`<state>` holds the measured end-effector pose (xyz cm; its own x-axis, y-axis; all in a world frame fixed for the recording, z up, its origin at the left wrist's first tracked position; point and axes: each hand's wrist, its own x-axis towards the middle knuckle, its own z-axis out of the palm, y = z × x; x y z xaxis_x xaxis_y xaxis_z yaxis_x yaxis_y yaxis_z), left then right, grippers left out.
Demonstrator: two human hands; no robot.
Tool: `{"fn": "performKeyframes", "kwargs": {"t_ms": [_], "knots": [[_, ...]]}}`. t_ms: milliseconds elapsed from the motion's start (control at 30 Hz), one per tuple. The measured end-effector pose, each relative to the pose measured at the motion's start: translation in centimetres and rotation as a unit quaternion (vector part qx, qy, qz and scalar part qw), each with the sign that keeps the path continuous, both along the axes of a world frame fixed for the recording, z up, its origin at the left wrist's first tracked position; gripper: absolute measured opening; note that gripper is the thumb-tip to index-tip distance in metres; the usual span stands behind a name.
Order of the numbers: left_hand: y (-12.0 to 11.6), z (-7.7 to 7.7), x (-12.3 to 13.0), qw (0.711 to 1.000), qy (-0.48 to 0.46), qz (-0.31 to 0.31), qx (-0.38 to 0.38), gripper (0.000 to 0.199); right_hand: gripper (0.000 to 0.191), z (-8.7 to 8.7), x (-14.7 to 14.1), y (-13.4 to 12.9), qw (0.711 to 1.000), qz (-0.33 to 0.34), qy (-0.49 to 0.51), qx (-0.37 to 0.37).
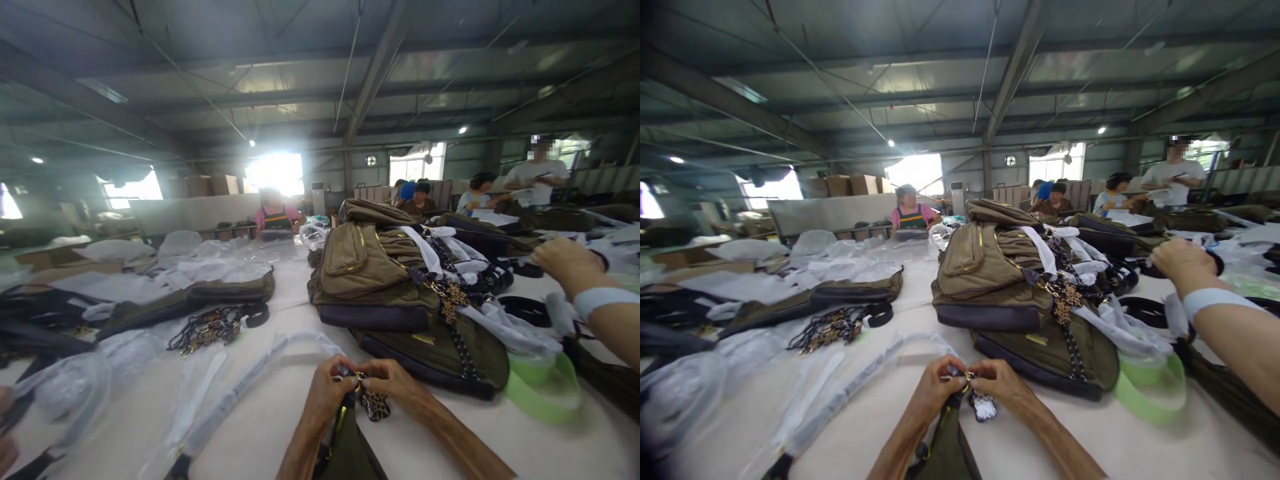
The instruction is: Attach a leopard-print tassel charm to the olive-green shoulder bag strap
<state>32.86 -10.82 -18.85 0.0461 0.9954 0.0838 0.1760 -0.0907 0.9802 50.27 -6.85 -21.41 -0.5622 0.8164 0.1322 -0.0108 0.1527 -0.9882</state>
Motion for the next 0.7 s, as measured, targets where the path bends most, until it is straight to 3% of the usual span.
{"fn": "performKeyframes", "kwargs": {"t_ms": [200,400,567,700], "knots": [[-0.2,0.5,0.1,1.0,0.028,0.002,-0.005,0.019,0.03,-0.8,-0.1,0.3,1.0,-0.028,0.014,-0.005],[0.4,0.3,0.0,0.999,0.034,-0.009,0.002,0.025,0.028,-1.6,-0.5,1.0,0.997,-0.044,0.048,-0.045],[0.4,-0.1,-0.5,0.997,0.058,-0.055,0.004,0.031,0.032,-0.3,-0.1,-0.3,0.993,-0.055,0.044,-0.092],[2.1,-1.7,-1.6,0.993,0.093,-0.066,-0.015,0.042,0.047,-0.1,0.2,0.0,0.988,-0.045,0.038,-0.144]]}}
